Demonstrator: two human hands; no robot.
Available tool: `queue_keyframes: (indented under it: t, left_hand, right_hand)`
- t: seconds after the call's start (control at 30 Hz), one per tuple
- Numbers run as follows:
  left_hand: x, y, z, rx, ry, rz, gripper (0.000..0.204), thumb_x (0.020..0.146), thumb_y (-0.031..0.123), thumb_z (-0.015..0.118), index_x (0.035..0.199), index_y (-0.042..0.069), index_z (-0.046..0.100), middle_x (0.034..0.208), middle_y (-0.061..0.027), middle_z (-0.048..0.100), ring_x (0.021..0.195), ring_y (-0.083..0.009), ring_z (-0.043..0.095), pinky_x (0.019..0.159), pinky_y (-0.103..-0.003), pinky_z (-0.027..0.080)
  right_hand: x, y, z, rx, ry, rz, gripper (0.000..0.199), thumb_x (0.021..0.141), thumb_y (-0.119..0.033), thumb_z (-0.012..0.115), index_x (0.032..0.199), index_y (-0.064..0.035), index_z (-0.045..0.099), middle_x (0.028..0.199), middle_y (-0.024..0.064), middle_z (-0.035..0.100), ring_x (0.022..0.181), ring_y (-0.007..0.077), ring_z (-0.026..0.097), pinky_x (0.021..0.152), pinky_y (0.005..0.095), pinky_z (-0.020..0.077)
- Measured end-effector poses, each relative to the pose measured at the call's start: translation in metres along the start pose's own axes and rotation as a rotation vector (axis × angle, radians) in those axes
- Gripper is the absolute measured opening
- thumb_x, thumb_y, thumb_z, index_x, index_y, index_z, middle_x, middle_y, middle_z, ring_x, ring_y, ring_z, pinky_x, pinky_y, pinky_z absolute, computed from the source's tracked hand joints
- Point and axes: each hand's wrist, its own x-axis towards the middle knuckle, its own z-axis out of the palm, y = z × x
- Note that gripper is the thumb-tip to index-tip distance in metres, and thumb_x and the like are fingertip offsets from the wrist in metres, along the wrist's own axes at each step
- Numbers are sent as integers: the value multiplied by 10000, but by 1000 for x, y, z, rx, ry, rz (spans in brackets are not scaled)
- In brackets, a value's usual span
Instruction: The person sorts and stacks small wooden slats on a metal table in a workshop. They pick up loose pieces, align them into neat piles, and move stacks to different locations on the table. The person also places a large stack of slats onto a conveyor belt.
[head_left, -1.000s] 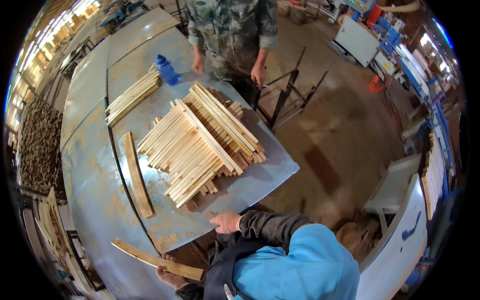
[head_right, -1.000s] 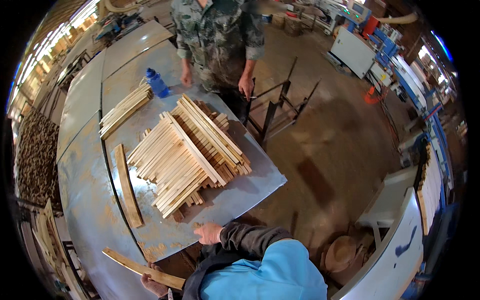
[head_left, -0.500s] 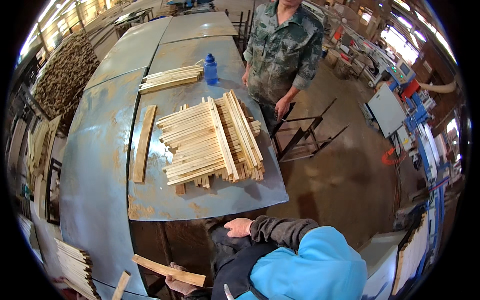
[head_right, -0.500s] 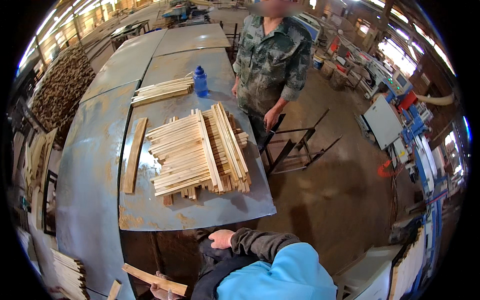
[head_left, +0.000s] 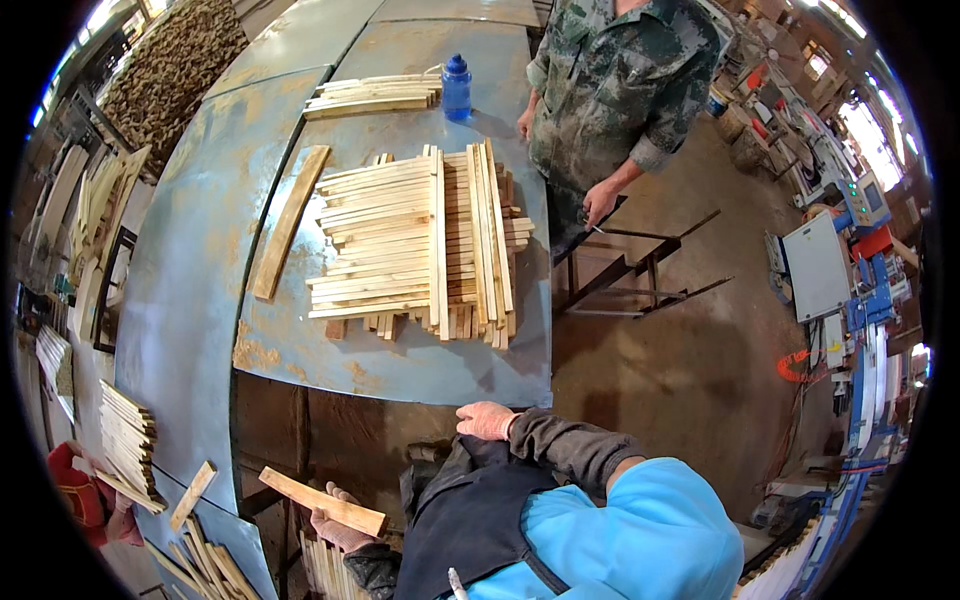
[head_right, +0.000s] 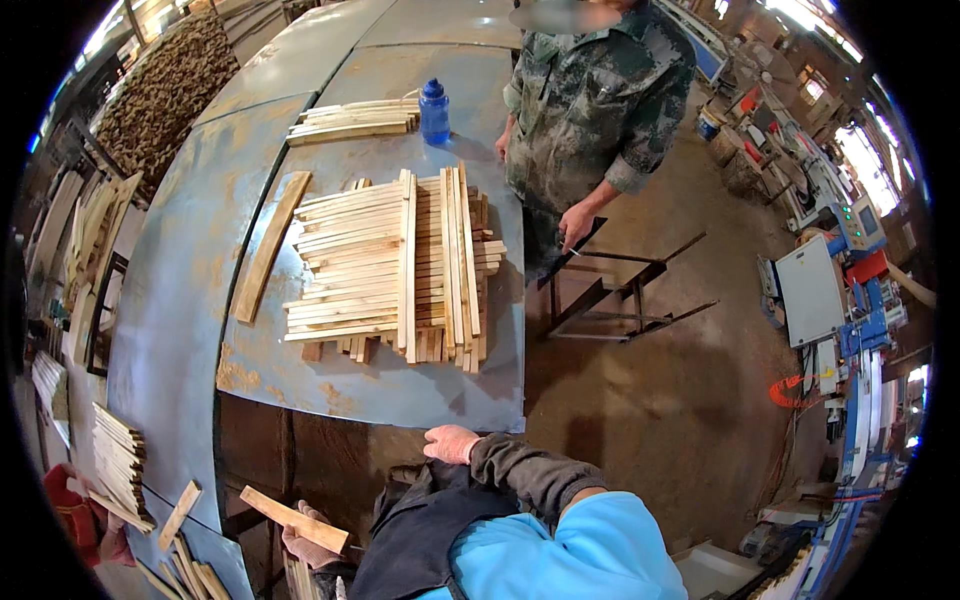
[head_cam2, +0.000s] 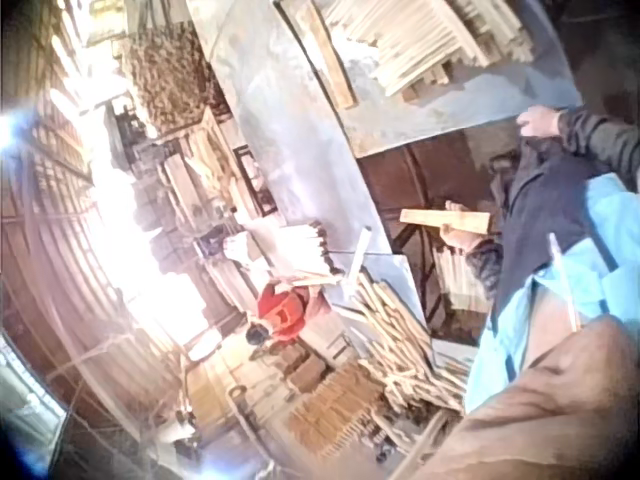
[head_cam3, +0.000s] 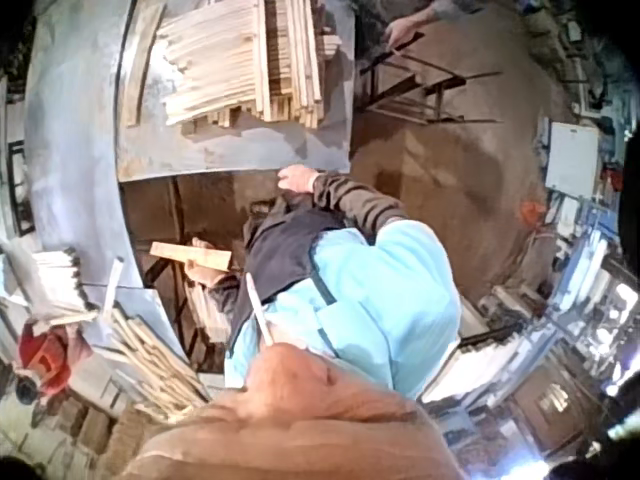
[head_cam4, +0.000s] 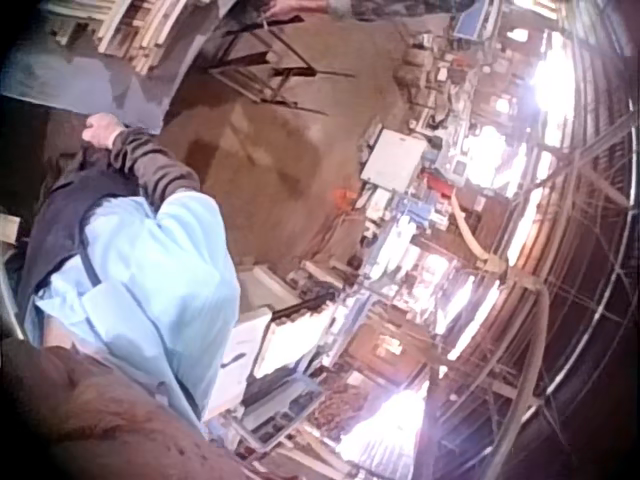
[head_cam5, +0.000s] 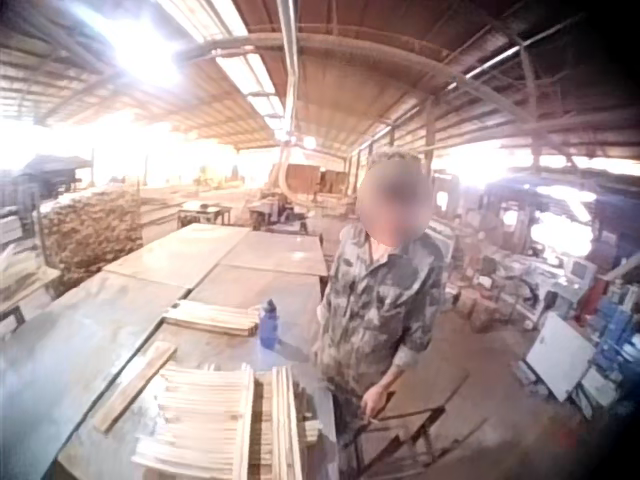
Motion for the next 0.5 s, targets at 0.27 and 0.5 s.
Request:
queue_keyframes:
  t: [0.27,0.5]
  left_hand:
    - [-53,-69,8,158,255,125,665,1008,486,718,1417,-17,572,1217,-108,697,981,-191,688,870,-304,626]
    - [-75,-103,-73,-170,356,351,455,1020,459,656,1167,29,688,1039,-117,701,1012,-277,655,974,-433,548]
  right_hand:
    - [1,27,-40,-124,-175,15,564,977,-405,640,1398,-32,687,1415,253,688,1328,431,632,1098,487,507]
    - [8,-37,-60,-231,-368,-155,556,967,-413,606,1354,-23,692,1347,255,710,1277,407,662,1085,459,509]
